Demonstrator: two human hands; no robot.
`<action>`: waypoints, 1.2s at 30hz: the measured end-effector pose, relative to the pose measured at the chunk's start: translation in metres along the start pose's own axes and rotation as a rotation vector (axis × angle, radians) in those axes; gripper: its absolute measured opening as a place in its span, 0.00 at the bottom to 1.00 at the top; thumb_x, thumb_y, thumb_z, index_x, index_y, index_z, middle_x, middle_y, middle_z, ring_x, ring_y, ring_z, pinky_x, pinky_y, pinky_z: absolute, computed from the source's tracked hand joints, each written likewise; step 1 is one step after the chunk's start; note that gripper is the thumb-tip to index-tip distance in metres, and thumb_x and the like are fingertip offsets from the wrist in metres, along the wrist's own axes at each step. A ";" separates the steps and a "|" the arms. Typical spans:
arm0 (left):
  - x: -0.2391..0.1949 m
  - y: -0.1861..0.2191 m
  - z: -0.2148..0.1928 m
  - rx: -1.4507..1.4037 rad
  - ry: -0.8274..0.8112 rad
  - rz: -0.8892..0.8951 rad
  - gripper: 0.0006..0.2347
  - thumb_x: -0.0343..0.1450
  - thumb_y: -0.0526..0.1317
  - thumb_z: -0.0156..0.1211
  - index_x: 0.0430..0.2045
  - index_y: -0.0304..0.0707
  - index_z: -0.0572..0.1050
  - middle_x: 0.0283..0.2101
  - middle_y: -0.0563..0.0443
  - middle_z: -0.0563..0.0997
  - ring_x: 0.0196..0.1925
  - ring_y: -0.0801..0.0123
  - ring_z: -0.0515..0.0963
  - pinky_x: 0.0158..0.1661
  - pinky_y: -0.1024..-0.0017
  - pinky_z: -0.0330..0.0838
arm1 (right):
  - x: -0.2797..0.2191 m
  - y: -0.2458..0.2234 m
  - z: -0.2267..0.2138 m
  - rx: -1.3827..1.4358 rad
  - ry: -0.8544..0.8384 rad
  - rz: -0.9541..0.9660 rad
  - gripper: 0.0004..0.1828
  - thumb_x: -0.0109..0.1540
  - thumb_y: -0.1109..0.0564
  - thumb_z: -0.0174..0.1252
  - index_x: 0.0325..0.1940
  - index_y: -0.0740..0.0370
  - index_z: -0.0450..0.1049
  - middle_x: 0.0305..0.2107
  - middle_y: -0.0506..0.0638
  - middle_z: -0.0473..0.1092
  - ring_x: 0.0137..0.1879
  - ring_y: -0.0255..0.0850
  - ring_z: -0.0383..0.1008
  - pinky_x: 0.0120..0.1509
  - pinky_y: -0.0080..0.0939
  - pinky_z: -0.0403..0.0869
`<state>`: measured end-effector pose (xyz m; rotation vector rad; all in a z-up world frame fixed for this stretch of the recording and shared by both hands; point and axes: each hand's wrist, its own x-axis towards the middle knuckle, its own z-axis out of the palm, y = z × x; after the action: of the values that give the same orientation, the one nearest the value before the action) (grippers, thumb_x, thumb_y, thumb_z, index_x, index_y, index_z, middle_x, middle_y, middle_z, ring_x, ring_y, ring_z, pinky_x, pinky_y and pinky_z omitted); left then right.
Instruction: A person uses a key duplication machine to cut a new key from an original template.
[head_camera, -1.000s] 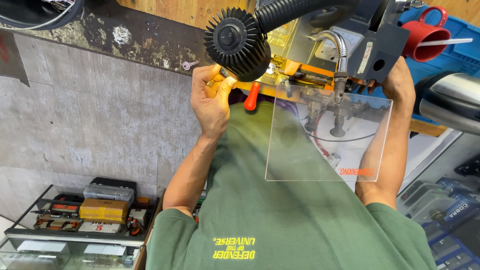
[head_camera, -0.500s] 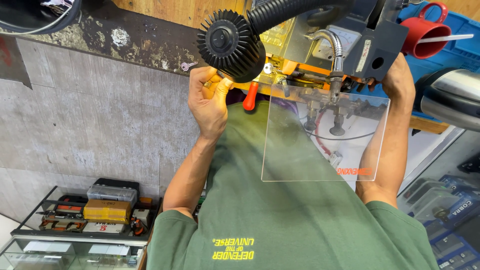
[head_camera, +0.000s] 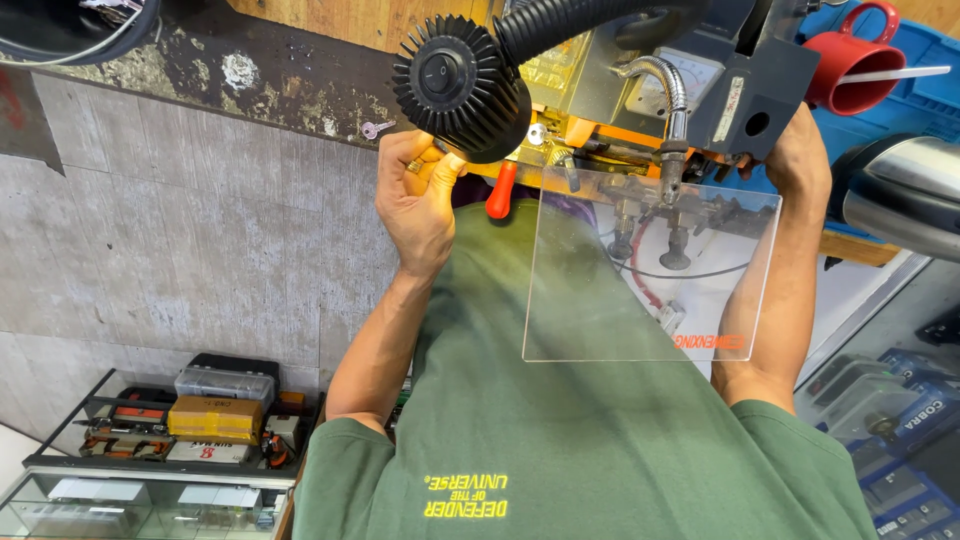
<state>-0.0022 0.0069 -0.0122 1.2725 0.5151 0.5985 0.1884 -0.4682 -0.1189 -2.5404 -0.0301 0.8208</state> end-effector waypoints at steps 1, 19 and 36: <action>0.000 -0.001 0.000 0.002 0.002 -0.005 0.11 0.69 0.20 0.65 0.42 0.21 0.72 0.42 0.42 0.68 0.32 0.70 0.77 0.35 0.72 0.82 | 0.001 0.001 0.000 -0.006 0.001 -0.004 0.12 0.55 0.69 0.61 0.42 0.63 0.77 0.35 0.49 0.71 0.42 0.36 0.70 0.37 0.43 0.72; -0.001 -0.003 -0.003 0.016 0.008 0.007 0.12 0.69 0.21 0.66 0.43 0.22 0.73 0.41 0.42 0.69 0.32 0.70 0.77 0.35 0.73 0.81 | 0.005 0.013 0.003 -0.089 -0.003 -0.057 0.15 0.53 0.72 0.63 0.42 0.64 0.78 0.36 0.48 0.71 0.44 0.35 0.69 0.37 0.43 0.70; 0.000 0.017 -0.003 0.182 -0.028 -0.033 0.12 0.72 0.28 0.67 0.46 0.40 0.74 0.46 0.50 0.72 0.43 0.72 0.75 0.42 0.79 0.74 | 0.004 -0.012 -0.002 -0.261 -0.086 -0.200 0.17 0.51 0.74 0.65 0.43 0.64 0.79 0.37 0.47 0.71 0.45 0.34 0.67 0.38 0.43 0.69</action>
<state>-0.0066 0.0122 0.0033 1.4399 0.5771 0.5141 0.1940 -0.4573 -0.1145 -2.6825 -0.4391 0.8949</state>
